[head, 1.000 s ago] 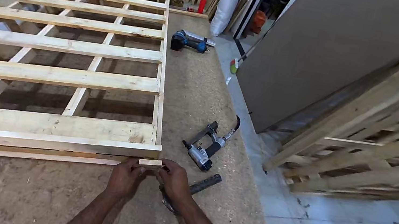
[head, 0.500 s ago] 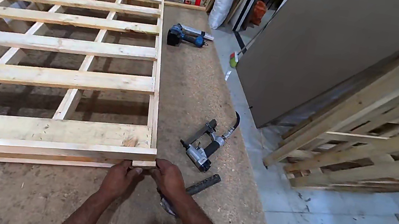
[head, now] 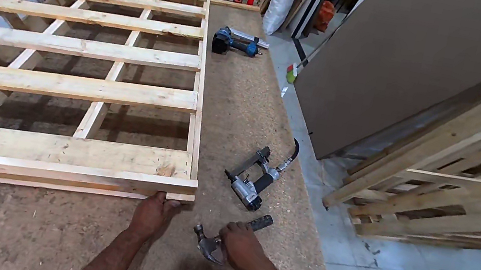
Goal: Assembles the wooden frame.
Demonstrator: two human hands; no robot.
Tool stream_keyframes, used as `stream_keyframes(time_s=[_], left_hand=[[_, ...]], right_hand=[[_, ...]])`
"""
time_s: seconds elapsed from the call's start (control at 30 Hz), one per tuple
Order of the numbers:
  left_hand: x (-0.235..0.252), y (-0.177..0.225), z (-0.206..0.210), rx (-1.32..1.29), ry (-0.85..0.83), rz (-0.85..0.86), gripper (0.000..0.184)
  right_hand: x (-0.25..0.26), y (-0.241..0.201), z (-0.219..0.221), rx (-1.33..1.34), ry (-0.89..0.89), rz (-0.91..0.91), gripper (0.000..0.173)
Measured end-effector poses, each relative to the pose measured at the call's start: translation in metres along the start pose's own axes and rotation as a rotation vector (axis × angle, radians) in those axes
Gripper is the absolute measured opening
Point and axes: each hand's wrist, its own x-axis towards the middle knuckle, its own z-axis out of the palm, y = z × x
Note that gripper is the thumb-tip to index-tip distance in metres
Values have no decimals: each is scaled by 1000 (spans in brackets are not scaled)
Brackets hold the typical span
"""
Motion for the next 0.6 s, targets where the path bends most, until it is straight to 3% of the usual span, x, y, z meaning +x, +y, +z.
stream_keyframes(time_s=[0.13, 0.3, 0.37, 0.43, 0.53, 0.6], left_hand=[[2, 0, 0, 28, -17, -16, 57], [-2, 6, -6, 59, -55, -50, 60], [-1, 10, -8, 88, -87, -68, 60], [-2, 12, -11, 114, -100, -66, 61], [-1, 12, -11, 131, -98, -52, 64], [-1, 13, -12, 143, -95, -45, 61]], right_hand=[[-1, 27, 30, -144, 91, -145, 31], [-20, 7, 13, -35, -168, -59, 43], [-40, -11, -9, 28, -190, -16, 49], [-61, -30, -33, 81, -44, -98, 53], [-65, -46, -42, 154, 456, -499, 46], [-48, -51, -54, 128, 440, -535, 51]])
